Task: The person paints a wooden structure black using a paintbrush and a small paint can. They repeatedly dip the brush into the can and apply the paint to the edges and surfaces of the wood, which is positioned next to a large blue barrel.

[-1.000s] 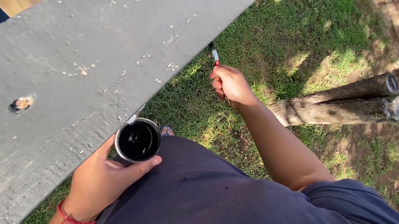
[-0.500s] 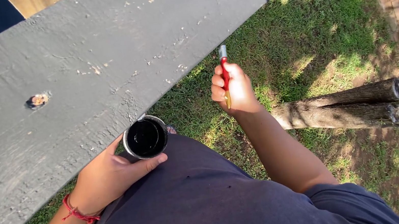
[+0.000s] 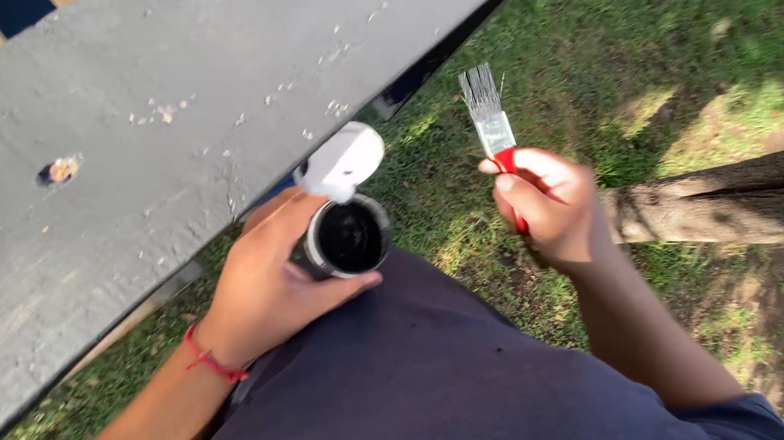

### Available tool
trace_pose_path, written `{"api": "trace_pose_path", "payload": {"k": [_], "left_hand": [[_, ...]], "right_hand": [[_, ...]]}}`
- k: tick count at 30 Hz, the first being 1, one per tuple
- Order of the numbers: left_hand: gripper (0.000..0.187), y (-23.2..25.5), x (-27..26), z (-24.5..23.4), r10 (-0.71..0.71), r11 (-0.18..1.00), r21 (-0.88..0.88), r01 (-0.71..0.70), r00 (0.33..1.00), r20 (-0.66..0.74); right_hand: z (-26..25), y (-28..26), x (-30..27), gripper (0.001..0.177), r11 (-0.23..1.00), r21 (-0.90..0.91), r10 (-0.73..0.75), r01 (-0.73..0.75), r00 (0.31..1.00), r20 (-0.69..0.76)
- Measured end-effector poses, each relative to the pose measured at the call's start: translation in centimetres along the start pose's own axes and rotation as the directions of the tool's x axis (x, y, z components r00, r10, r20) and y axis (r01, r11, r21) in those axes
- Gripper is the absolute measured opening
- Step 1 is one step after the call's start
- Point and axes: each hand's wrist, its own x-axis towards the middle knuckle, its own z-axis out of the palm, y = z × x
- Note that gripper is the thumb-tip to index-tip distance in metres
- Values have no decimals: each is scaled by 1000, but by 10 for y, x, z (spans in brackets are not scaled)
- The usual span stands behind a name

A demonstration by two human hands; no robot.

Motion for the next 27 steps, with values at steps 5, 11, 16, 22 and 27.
{"api": "trace_pose_path", "payload": {"k": [5, 11, 16, 22, 27], "left_hand": [[69, -2, 13, 10, 131, 991, -12, -131, 990, 61], [61, 19, 36, 9, 388, 922, 7, -388, 922, -24], [39, 35, 55, 12, 612, 787, 171, -593, 784, -99], [37, 44, 57, 13, 646, 747, 234, -622, 763, -36], [28, 52, 53, 16, 644, 749, 238, -618, 763, -47]], "right_hand": [[-27, -25, -46, 42, 927, -280, -234, 251, 968, 92], [-84, -42, -95, 23, 903, 361, -374, 235, 843, 386], [-105, -59, -122, 28, 861, 125, -496, 493, 758, 423], [-41, -10, -117, 37, 613, -99, -771, 784, 567, -289], [-56, -102, -88, 37, 729, -311, -428, 610, 761, 488]]}}
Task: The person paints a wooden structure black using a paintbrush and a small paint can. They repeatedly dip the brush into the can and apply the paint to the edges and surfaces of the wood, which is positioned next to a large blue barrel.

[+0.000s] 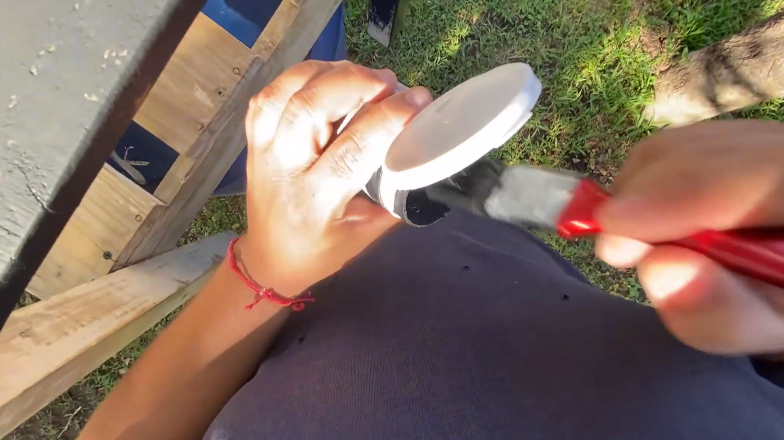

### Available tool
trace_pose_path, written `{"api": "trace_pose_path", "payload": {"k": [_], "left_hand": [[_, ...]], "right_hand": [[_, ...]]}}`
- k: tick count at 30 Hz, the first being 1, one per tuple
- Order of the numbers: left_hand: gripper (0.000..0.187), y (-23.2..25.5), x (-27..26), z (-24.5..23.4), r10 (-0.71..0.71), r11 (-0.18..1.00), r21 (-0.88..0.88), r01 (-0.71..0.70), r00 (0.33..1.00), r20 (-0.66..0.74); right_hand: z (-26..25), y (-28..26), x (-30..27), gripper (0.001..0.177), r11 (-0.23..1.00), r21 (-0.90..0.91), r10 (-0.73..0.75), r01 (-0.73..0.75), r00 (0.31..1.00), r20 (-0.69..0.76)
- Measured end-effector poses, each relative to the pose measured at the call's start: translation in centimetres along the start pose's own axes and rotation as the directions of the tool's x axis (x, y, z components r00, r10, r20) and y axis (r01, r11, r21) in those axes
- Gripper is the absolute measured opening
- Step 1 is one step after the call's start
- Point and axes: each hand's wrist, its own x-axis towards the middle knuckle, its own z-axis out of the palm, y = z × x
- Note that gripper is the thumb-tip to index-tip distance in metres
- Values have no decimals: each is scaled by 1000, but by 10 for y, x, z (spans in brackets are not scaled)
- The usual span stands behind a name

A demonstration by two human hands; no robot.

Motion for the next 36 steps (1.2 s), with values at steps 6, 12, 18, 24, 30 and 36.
{"api": "trace_pose_path", "payload": {"k": [6, 12, 18, 24, 30, 36], "left_hand": [[21, 4, 0, -5, 68, 998, 20, -67, 997, -30], [18, 4, -7, -8, 53, 996, 77, -47, 996, -66], [17, 4, -10, -8, 74, 993, 93, -67, 995, -74], [30, 5, -21, -3, -65, 995, 73, 70, 996, -67], [63, -1, -40, 6, -262, 964, 24, 264, 963, -58], [75, -4, -42, -2, -424, 906, 22, 423, 904, 48]], "right_hand": [[52, -23, 40, 14, 913, 294, 373, -282, 871, -321], [69, -17, 33, 11, 897, 345, 416, -275, 790, -451], [74, -5, 43, 15, 871, 454, 361, -189, 873, -327], [76, 10, 44, 16, 550, 835, 645, 26, 621, -444], [85, 35, 32, 25, 440, 875, 674, 200, 571, -469], [95, 53, 33, 25, 465, 800, 490, 379, 643, -589]]}}
